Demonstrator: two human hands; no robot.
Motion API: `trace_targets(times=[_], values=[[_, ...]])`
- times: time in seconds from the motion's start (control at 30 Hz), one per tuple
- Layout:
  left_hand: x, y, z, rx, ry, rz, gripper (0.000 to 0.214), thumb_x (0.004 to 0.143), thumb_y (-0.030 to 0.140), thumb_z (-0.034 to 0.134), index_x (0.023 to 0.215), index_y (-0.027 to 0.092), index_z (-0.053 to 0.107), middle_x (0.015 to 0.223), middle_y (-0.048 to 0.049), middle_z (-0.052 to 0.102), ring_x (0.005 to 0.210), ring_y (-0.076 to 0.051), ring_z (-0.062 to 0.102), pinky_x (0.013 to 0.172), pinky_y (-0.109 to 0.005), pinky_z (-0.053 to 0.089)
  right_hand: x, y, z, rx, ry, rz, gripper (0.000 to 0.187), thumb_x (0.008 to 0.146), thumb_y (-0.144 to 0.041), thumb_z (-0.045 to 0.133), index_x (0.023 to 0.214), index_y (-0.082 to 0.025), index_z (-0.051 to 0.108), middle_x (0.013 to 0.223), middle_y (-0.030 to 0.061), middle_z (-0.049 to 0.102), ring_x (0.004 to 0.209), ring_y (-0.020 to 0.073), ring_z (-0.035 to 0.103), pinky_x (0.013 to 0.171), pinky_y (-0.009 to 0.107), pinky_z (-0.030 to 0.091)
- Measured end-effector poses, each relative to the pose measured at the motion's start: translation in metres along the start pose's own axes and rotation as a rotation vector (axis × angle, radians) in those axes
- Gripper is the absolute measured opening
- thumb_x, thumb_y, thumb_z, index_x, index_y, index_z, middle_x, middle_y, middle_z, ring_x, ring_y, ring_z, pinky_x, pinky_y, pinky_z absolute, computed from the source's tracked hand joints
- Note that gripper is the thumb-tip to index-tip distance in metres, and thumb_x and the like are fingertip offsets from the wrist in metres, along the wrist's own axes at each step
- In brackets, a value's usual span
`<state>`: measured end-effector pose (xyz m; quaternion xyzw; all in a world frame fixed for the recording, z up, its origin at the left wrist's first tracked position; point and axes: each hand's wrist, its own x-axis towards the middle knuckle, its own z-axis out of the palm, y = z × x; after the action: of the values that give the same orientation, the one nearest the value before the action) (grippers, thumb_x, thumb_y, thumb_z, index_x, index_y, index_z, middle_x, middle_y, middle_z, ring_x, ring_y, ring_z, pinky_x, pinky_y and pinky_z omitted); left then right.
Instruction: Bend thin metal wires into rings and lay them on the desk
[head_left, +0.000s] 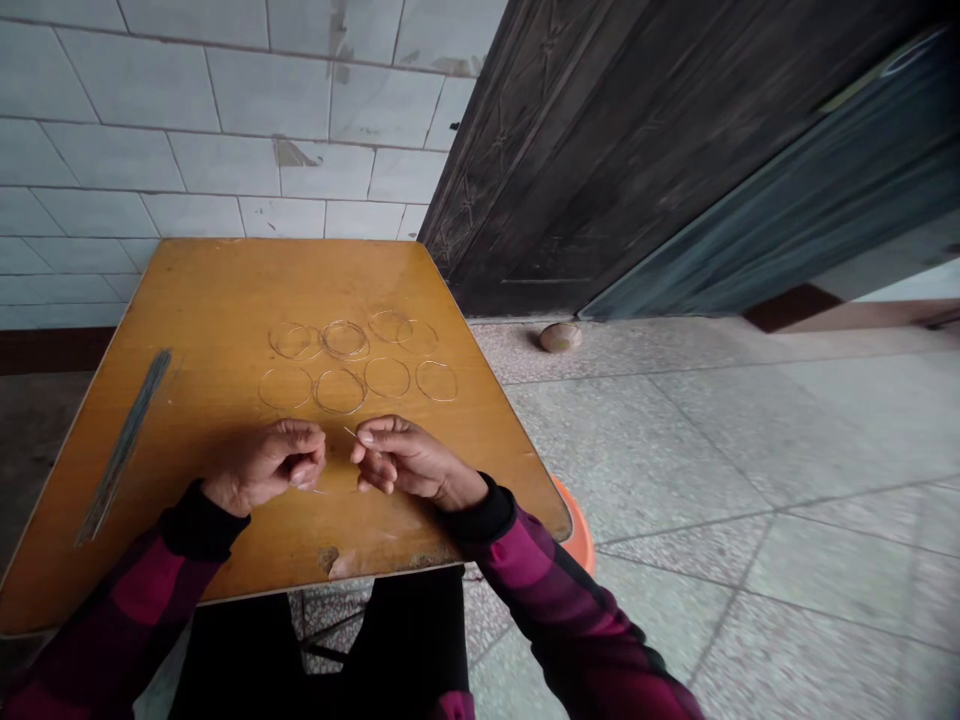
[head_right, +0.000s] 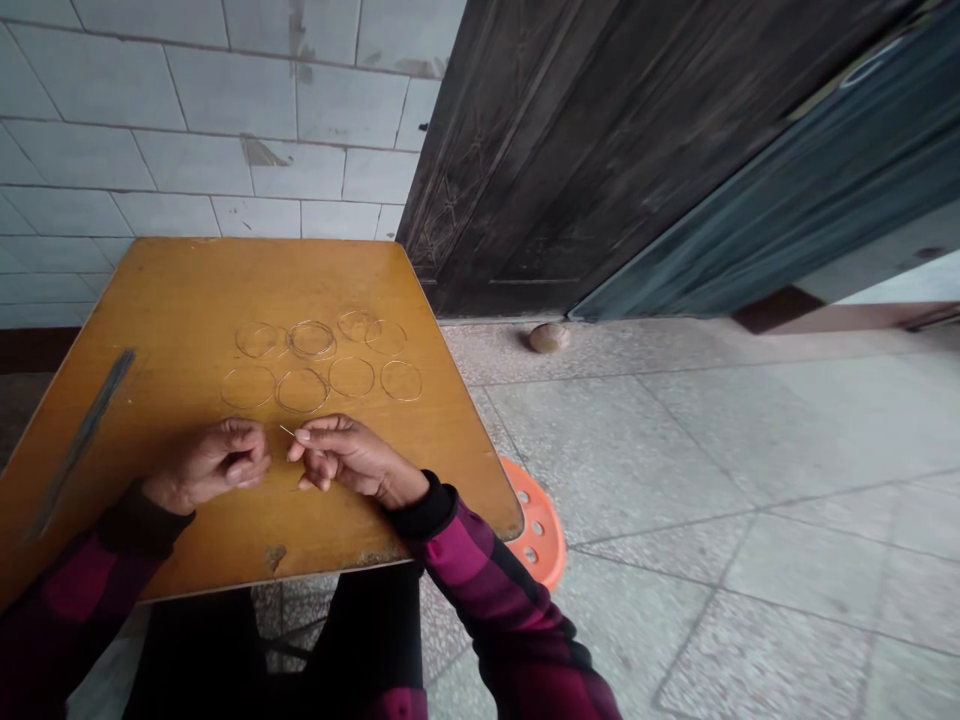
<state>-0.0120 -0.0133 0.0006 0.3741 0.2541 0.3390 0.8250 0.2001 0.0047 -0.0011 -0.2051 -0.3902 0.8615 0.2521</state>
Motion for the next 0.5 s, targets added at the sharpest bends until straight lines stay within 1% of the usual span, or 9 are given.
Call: trace_targets(times=[0.13, 0.23, 0.33, 0.43, 0.5], values=[[-0.0019, 0.0015, 0.0018, 0.032, -0.003, -0.036, 0.03, 0.076, 0.039, 0.072, 0.061, 0.015, 0.064, 0.038, 0.0049, 0.041, 0.038, -0.007, 0.036, 0.046, -0.022, 0.033, -0.0002, 0.0012, 0.0009, -0.027, 0.012, 0.013, 0.026, 0.084, -0.037, 0.071, 0.08, -0.012, 0.069, 0.043, -0.0084, 0.057, 0.035, 0.0035, 0.054, 0.059, 0.02, 0.059], [-0.0026, 0.0024, 0.003, 0.043, -0.01, -0.056, 0.026, 0.077, 0.037, 0.071, 0.065, 0.015, 0.066, 0.038, 0.0054, 0.04, 0.036, -0.006, 0.033, 0.045, -0.021, 0.032, 0.0001, 0.0017, 0.0019, -0.043, 0.013, 0.023, 0.024, 0.084, -0.035, 0.071, 0.082, -0.011, 0.069, 0.043, -0.0087, 0.057, 0.035, 0.0035, 0.055, 0.06, 0.02, 0.059], [-0.0026, 0.003, 0.0036, 0.053, -0.018, -0.072, 0.025, 0.077, 0.039, 0.071, 0.072, 0.015, 0.069, 0.038, 0.0054, 0.042, 0.036, -0.006, 0.032, 0.045, -0.021, 0.033, 0.0002, 0.0007, 0.0044, -0.058, 0.008, 0.029, 0.019, 0.083, -0.031, 0.071, 0.083, -0.012, 0.068, 0.043, -0.0092, 0.058, 0.035, 0.0036, 0.055, 0.059, 0.02, 0.059], [-0.0025, 0.0036, 0.0032, 0.065, -0.036, -0.102, 0.025, 0.076, 0.04, 0.071, 0.073, 0.015, 0.07, 0.038, 0.0053, 0.043, 0.035, -0.006, 0.033, 0.045, -0.021, 0.033, -0.0001, -0.0008, 0.0077, -0.072, 0.007, 0.04, 0.015, 0.081, -0.028, 0.071, 0.084, -0.014, 0.067, 0.042, -0.0102, 0.057, 0.033, 0.0034, 0.053, 0.058, 0.02, 0.059], [-0.0025, 0.004, 0.0024, 0.079, -0.043, -0.141, 0.025, 0.076, 0.04, 0.071, 0.073, 0.015, 0.07, 0.038, 0.0053, 0.044, 0.035, -0.006, 0.033, 0.045, -0.022, 0.033, -0.0005, -0.0011, 0.0094, -0.097, 0.014, 0.053, 0.015, 0.08, -0.027, 0.071, 0.083, -0.014, 0.067, 0.042, -0.0101, 0.057, 0.033, 0.0033, 0.052, 0.058, 0.02, 0.058]])
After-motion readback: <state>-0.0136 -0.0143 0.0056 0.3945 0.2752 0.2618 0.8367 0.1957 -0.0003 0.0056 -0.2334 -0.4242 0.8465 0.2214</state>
